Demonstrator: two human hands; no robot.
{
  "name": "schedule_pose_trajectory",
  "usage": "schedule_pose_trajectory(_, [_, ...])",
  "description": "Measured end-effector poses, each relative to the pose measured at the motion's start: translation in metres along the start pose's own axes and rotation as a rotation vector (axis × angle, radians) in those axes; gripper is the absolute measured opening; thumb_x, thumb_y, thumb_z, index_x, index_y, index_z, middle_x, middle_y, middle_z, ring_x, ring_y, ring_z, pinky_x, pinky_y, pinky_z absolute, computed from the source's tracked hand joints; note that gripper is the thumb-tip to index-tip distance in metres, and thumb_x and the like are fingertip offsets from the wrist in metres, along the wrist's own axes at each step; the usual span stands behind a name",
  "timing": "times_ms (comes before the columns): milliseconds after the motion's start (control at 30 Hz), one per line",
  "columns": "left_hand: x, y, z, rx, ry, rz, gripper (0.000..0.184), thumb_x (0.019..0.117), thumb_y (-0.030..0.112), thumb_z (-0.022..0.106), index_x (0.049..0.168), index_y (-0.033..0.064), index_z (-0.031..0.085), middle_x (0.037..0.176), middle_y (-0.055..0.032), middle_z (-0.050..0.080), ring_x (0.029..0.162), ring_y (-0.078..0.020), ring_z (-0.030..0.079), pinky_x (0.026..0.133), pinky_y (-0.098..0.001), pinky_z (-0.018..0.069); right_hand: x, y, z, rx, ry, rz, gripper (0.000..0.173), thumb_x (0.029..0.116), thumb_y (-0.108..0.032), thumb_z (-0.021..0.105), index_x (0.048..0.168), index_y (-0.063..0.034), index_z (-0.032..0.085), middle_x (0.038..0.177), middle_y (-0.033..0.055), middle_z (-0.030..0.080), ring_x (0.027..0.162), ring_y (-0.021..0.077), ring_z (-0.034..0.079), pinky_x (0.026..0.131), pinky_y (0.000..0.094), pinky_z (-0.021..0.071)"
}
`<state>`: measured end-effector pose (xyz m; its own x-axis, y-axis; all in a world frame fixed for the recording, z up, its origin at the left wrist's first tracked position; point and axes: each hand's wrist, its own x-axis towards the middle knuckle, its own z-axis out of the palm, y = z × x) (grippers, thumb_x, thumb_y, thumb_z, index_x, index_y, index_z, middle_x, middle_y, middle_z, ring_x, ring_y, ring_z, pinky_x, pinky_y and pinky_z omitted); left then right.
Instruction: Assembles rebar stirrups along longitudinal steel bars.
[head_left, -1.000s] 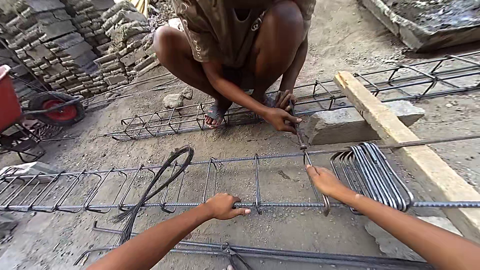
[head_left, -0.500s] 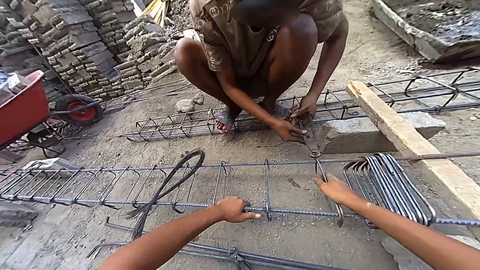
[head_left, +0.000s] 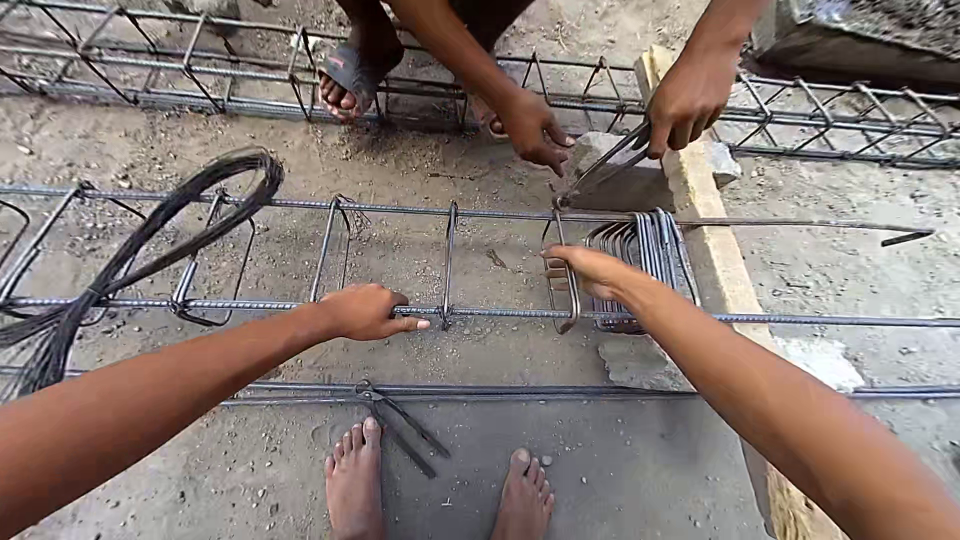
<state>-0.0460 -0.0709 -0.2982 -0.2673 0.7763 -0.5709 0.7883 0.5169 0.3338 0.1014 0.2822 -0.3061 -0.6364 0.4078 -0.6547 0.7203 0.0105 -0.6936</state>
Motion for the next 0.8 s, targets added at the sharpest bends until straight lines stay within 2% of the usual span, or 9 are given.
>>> schedule_pose_trajectory(100, [-0.003, 0.002, -0.003, 0.03, 0.017, 0.003, 0.067, 0.0992, 0.07, 0.042, 0.108, 0.0096, 0.069, 0.083, -0.0116, 0.069, 0.084, -0.0314, 0.069, 0.077, -0.0567, 0.0536, 0.002, -0.002, -0.004, -0.052, 0.033, 0.01, 0.058, 0.1016, -0.037, 0.057, 0.15, -0.0067, 0.044, 0.146, 0.0188, 0.05, 0.133, 0.0324, 0.05, 0.104, 0.0535, 0.0449])
schedule_pose_trajectory(267, [-0.005, -0.001, -0.001, 0.046, 0.039, 0.042, 0.064, 0.0994, 0.069, 0.043, 0.108, 0.011, 0.069, 0.078, -0.0094, 0.067, 0.079, -0.0302, 0.069, 0.071, -0.0556, 0.0539, 0.004, -0.005, 0.002, -0.046, 0.003, 0.084, 0.04, 0.1024, -0.026, 0.046, 0.134, -0.0016, 0.051, 0.128, 0.0167, 0.056, 0.115, 0.0256, 0.059, 0.093, 0.0465, 0.0511])
schedule_pose_trajectory(433, [-0.012, 0.009, 0.002, -0.043, 0.1, -0.022, 0.062, 0.0965, 0.067, 0.049, 0.106, 0.0105, 0.071, 0.078, -0.011, 0.067, 0.079, -0.0312, 0.068, 0.077, -0.0567, 0.0524, 0.007, -0.003, 0.003, -0.008, -0.022, 0.021, 0.053, 0.0998, -0.016, 0.041, 0.151, -0.002, 0.041, 0.14, 0.0202, 0.056, 0.117, 0.0282, 0.063, 0.095, 0.0461, 0.0532])
schedule_pose_trajectory(500, [-0.003, -0.005, 0.001, 0.011, 0.065, 0.059, 0.065, 0.0963, 0.074, 0.043, 0.105, 0.0151, 0.069, 0.073, -0.0044, 0.065, 0.073, -0.0244, 0.067, 0.069, -0.051, 0.0546, 0.008, -0.003, -0.001, 0.007, -0.04, -0.006, 0.056, 0.0985, -0.014, 0.04, 0.153, -0.0045, 0.039, 0.14, 0.02, 0.057, 0.116, 0.0281, 0.065, 0.094, 0.046, 0.0548])
schedule_pose_trajectory(567, [-0.012, 0.009, 0.027, -0.043, 0.189, 0.041, 0.059, 0.0997, 0.066, 0.047, 0.106, 0.011, 0.068, 0.075, -0.0079, 0.065, 0.072, -0.026, 0.067, 0.068, -0.051, 0.0548, 0.008, 0.003, -0.003, 0.023, -0.054, -0.011, 0.057, 0.0981, -0.015, 0.039, 0.155, -0.0079, 0.039, 0.137, 0.0188, 0.06, 0.112, 0.0266, 0.067, 0.092, 0.0442, 0.0555])
schedule_pose_trajectory(633, [-0.03, 0.043, 0.065, -0.131, 0.484, -0.095, 0.044, 0.099, 0.052, 0.061, 0.104, 0.0082, 0.066, 0.077, -0.0117, 0.062, 0.072, -0.0282, 0.064, 0.071, -0.0514, 0.0524, 0.008, 0.001, -0.004, 0.043, -0.068, -0.028, 0.058, 0.0983, -0.016, 0.037, 0.156, -0.0094, 0.037, 0.136, 0.0184, 0.061, 0.109, 0.0263, 0.068, 0.091, 0.0438, 0.056])
schedule_pose_trajectory(667, [-0.032, 0.044, 0.062, -0.144, 0.473, -0.119, 0.044, 0.0985, 0.052, 0.061, 0.104, 0.0085, 0.066, 0.076, -0.0116, 0.062, 0.071, -0.0281, 0.064, 0.071, -0.0515, 0.0524, 0.007, 0.001, -0.002, 0.047, -0.081, -0.028, 0.059, 0.0983, -0.016, 0.036, 0.157, -0.0097, 0.036, 0.136, 0.0182, 0.061, 0.11, 0.0264, 0.068, 0.092, 0.044, 0.0558])
schedule_pose_trajectory(733, [-0.021, 0.005, 0.028, -0.024, 0.245, 0.048, 0.056, 0.0996, 0.066, 0.047, 0.104, 0.0142, 0.068, 0.07, -0.0032, 0.062, 0.066, -0.0209, 0.065, 0.063, -0.0467, 0.0542, 0.008, -0.001, 0.003, 0.054, -0.101, -0.037, 0.058, 0.0985, -0.015, 0.036, 0.157, -0.0099, 0.036, 0.135, 0.0191, 0.062, 0.11, 0.0275, 0.069, 0.092, 0.0452, 0.0563])
schedule_pose_trajectory(800, [-0.026, 0.017, -0.008, 0.066, 0.195, 0.157, 0.049, 0.1031, 0.055, 0.051, 0.095, 0.0103, 0.071, 0.067, -0.0047, 0.064, 0.061, -0.0205, 0.065, 0.057, -0.0414, 0.0526, 0.008, 0.0, 0.008, 0.077, -0.115, -0.04, 0.055, 0.0993, -0.014, 0.036, 0.154, -0.0086, 0.04, 0.134, 0.0203, 0.061, 0.11, 0.0283, 0.067, 0.092, 0.0455, 0.0562])
